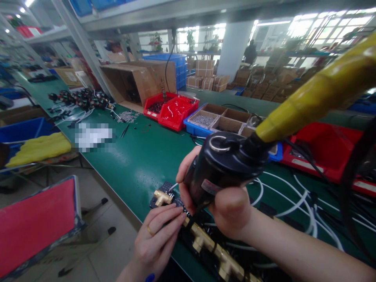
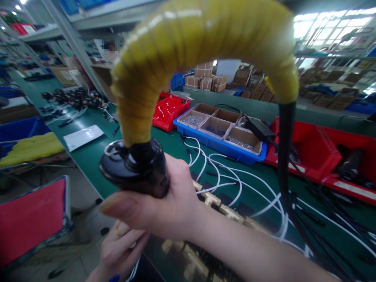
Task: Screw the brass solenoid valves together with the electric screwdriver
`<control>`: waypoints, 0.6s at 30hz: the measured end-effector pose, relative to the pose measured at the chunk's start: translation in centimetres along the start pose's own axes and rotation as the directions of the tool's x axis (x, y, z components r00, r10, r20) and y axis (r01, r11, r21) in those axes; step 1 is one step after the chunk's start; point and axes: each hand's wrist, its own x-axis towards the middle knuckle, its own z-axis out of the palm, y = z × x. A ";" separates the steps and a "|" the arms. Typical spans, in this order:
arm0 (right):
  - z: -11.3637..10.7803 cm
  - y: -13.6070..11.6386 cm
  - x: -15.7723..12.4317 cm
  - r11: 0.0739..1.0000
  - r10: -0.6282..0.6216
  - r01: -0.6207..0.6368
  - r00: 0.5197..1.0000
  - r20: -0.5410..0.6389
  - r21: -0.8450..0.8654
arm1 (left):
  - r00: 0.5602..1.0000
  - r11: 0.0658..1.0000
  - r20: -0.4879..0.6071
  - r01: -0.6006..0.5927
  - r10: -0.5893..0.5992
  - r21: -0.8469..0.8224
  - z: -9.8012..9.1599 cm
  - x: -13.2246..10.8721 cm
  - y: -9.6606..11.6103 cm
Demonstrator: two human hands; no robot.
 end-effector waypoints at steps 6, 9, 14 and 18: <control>-0.1 0.3 -0.4 0.999 -0.014 0.013 0.998 0.054 0.034 | 1.000 1.000 0.017 0.017 -0.017 0.008 -0.1 -0.1 0.0; -0.2 0.3 -0.6 0.999 -0.001 -0.003 0.997 0.074 0.049 | 1.000 1.000 0.016 0.017 -0.018 0.026 -0.2 0.1 0.0; 0.0 -0.4 -0.4 0.999 0.035 -0.035 0.996 0.076 -0.008 | 0.999 0.999 0.010 0.037 -0.037 0.033 -0.2 0.3 -0.1; 0.4 -0.2 -0.4 0.998 0.057 -0.057 0.994 0.095 -0.012 | 0.999 0.999 0.011 0.038 -0.038 0.017 -0.3 0.2 -0.1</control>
